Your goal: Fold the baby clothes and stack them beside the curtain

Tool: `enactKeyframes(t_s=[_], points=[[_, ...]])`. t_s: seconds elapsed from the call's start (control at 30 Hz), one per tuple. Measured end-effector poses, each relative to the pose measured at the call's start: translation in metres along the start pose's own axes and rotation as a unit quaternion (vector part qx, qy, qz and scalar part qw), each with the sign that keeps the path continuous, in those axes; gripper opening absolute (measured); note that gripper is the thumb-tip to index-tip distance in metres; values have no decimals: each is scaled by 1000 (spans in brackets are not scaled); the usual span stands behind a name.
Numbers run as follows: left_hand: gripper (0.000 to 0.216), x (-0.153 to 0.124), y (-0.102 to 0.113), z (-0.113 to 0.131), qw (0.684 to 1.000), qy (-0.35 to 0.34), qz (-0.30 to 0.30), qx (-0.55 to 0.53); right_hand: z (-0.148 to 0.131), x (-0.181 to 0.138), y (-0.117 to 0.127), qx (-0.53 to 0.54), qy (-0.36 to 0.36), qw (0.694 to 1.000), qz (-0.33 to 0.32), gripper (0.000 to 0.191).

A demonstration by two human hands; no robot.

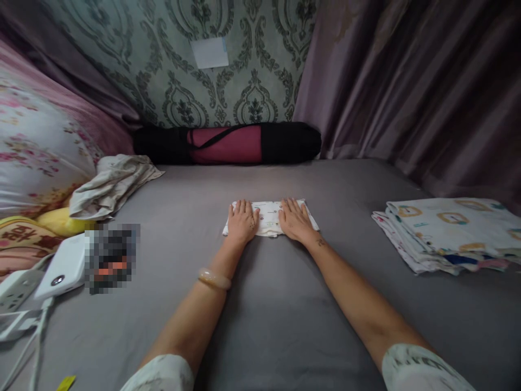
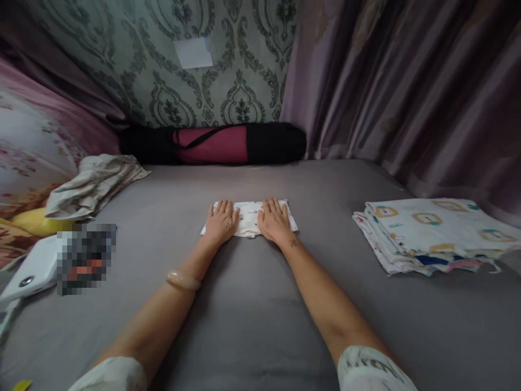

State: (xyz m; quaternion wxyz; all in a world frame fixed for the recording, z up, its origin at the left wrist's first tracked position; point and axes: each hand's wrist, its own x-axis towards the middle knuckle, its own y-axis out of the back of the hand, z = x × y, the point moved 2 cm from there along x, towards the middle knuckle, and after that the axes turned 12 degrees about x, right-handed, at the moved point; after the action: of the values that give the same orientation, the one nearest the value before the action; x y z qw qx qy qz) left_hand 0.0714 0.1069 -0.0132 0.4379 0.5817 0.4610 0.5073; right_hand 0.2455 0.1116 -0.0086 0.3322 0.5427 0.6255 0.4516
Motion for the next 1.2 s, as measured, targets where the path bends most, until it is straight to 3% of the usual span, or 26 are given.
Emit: enactKeyframes(t_s=[0.27, 0.43, 0.7, 0.83, 1.07, 1.2], points=[[64, 0, 2, -8, 1000, 16, -24, -2, 6, 2, 0, -14, -27, 1000, 3, 61], [69, 2, -1, -19, 998, 56, -24, 12, 18, 4, 5, -26, -59, 996, 59, 62], [71, 6, -10, -26, 996, 71, -57, -22, 28, 8, 0, -11, -86, 996, 28, 64], [67, 6, -6, -26, 995, 72, -60, -32, 32, 13, 7, 45, -103, 993, 27, 59], [51, 4, 8, -52, 991, 122, -63, 6, 72, 15, 40, 188, -201, 960, 40, 37], [39, 6, 11, -63, 984, 116, -120, -60, 84, 7, 45, 185, -273, 944, -3, 31]])
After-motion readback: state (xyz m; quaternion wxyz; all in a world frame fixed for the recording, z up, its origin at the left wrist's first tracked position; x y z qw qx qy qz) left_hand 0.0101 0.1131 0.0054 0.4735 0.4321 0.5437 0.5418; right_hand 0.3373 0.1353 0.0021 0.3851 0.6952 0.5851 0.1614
